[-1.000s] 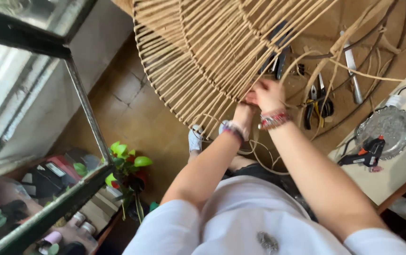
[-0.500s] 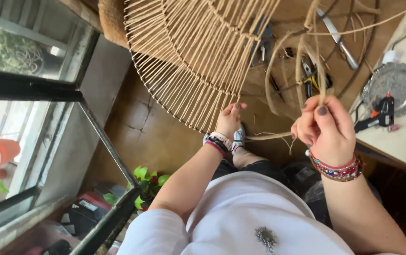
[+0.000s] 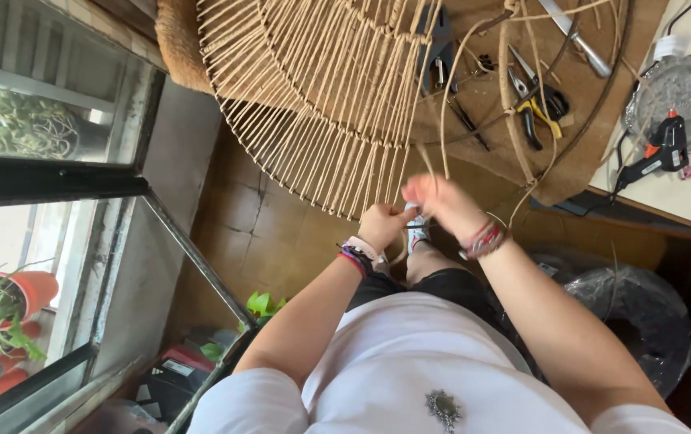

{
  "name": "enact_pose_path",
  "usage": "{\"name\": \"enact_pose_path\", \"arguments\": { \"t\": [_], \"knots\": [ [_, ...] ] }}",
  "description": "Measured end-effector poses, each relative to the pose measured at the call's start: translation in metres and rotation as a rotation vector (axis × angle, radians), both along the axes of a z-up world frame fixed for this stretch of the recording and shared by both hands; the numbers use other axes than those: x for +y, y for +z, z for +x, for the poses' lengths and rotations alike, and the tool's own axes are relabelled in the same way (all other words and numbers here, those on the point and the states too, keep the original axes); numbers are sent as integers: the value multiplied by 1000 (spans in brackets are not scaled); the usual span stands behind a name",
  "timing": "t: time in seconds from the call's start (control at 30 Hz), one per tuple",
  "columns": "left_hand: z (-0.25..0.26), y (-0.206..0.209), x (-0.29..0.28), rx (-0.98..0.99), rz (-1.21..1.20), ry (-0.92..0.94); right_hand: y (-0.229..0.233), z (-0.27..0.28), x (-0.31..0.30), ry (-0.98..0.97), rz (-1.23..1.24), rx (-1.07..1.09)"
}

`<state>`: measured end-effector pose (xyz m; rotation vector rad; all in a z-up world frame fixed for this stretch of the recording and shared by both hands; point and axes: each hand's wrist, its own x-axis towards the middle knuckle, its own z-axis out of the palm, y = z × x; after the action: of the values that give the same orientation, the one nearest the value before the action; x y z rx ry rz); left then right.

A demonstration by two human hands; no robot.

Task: Weaving thin rattan strips through a circular frame to create a lampshade

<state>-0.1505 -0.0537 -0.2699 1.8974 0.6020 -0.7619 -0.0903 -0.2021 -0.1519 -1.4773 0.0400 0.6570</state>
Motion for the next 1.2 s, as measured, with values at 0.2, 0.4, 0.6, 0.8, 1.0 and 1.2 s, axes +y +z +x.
{"name": "enact_pose_path", "arguments": {
  "t": [0.2,0.4,0.6,0.8,1.0,1.2],
  "knots": [
    [10,21,4,-149,157,-168,128,50,-9,-168,-68,-383],
    [-15,81,0,-90,-911,417,66,-59,21,1071,-1278,272],
    [-56,12,-19,-196,-850,878,-108,-74,-67,896,-1400,-383],
    [-101,-58,-45,-289,-628,1083,17,-12,-11,43,-512,-738],
    [-99,-80,-73,-299,-592,1228,0,-42,36,462,7,-297],
    [-101,-77,-76,-452,-408,968,-53,-57,-21,247,-422,-497]
  ]
}}
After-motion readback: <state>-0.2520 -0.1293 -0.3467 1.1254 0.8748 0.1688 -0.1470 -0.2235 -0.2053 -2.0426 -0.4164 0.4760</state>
